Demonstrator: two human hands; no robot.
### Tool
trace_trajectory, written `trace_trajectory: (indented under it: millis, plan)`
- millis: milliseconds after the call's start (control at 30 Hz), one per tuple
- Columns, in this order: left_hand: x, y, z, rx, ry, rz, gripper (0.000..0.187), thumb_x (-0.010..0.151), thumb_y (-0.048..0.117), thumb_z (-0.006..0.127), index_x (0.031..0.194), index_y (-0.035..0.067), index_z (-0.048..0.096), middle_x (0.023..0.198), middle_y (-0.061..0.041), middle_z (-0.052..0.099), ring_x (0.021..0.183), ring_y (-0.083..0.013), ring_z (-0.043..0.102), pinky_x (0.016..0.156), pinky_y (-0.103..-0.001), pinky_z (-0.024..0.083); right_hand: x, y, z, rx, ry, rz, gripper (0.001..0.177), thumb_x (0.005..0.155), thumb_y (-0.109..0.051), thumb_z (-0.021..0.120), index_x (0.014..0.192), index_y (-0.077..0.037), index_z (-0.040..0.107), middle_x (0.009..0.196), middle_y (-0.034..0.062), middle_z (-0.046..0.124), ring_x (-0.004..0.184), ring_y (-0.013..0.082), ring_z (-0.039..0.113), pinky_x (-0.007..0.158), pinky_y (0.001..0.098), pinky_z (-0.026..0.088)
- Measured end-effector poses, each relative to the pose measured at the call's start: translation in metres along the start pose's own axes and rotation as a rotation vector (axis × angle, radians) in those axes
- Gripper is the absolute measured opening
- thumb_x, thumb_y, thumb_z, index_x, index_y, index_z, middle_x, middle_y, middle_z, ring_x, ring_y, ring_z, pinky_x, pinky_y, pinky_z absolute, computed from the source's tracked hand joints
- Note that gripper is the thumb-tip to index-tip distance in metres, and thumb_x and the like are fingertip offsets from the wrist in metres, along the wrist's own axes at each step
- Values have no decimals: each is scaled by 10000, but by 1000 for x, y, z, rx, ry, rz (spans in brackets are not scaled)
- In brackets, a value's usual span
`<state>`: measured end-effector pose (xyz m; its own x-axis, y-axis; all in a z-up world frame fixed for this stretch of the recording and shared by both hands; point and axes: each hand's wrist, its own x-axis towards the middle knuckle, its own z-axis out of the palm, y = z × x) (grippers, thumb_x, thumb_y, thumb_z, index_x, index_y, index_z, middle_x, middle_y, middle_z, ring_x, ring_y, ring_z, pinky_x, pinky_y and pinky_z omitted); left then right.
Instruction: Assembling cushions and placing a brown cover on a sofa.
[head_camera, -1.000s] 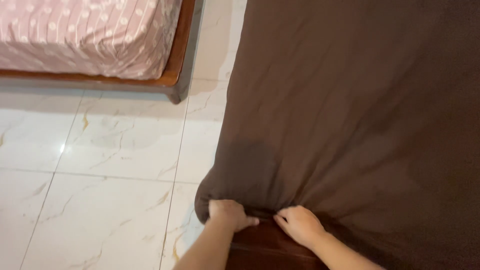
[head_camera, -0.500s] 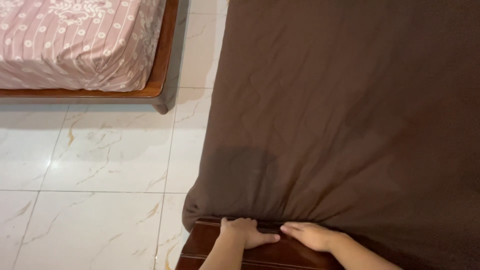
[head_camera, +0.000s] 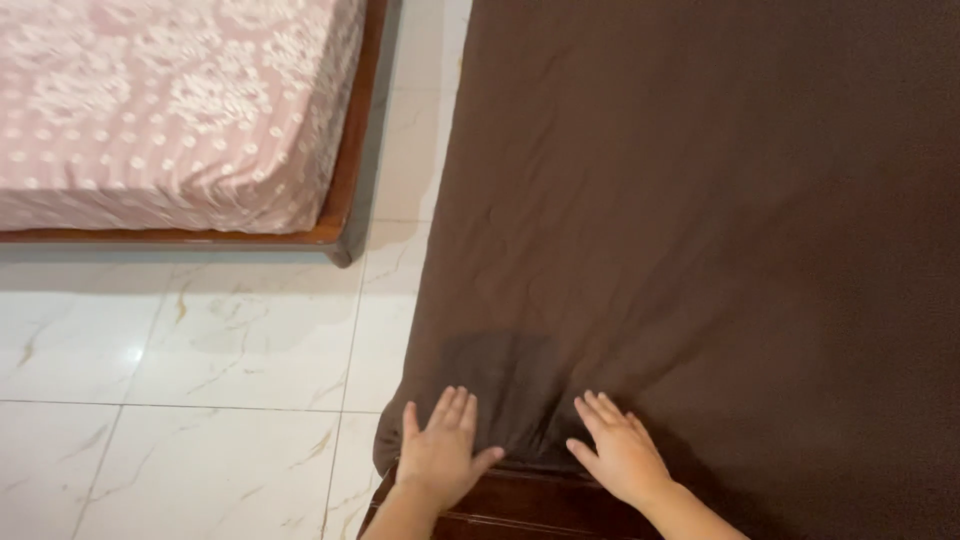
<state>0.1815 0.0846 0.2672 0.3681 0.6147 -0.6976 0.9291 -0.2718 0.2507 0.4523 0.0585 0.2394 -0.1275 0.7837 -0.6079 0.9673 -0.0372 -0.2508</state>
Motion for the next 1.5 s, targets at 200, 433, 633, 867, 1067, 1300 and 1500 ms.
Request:
trace_trajectory:
  millis: [200,433,633,867,1067,1300,1500]
  plan:
    - [-70,-25,-81,-14,333,-126,912,961,660,463,1617,115,140,1716,-31,90,1581,-177,27,1231,-641,46,-30,-36,-117,-243,120,119,761,1008,-605,426,1610,-201,196,1713,-10,113,1591,159,47,1276,505,118]
    - [-151,-54,-114,9,660,-233,931,922,649,515,1624,125,203,1727,-47,148,1542,-209,112,1167,-690,94,-64,-63,-187,-326,430,-34,816,960,-625,441,1614,-186,227,1683,30,153,1553,189,101,1222,550,128]
    - [-201,-97,-140,9,832,-276,922,914,636,535,1611,114,234,1716,-67,172,1533,-234,129,1146,-703,104,-64,-110,-229,-339,612,-141,822,945,-635,444,1602,-176,260,1673,42,185,1551,197,120,1208,573,130]
    - [-243,-193,-155,-8,897,-343,921,904,631,554,1613,132,244,1673,-58,154,1544,-223,115,1141,-722,106,-38,-172,-248,-389,773,-210,819,971,-632,416,1583,-113,255,1679,102,176,1524,240,123,1172,611,142]
    - [-285,-305,-185,-3,913,-384,922,889,622,579,1610,152,249,1724,-56,151,1539,-224,117,1134,-726,114,-1,-243,-250,-267,780,-49,850,928,-671,399,1582,-144,273,1685,68,184,1557,218,128,1183,618,177]
    - [-309,-392,-225,33,929,-357,909,902,602,583,1613,141,253,1713,-68,177,1543,-242,106,1130,-734,107,39,-323,-240,-115,849,-13,848,911,-647,467,1577,-146,310,1691,68,220,1576,219,146,1187,634,178]
    - [-280,-408,-255,45,983,-227,913,887,581,607,1606,131,268,1710,-76,192,1535,-255,133,1120,-744,111,45,-352,-255,-97,854,11,845,917,-638,478,1587,-158,295,1690,65,211,1563,222,141,1192,631,169]
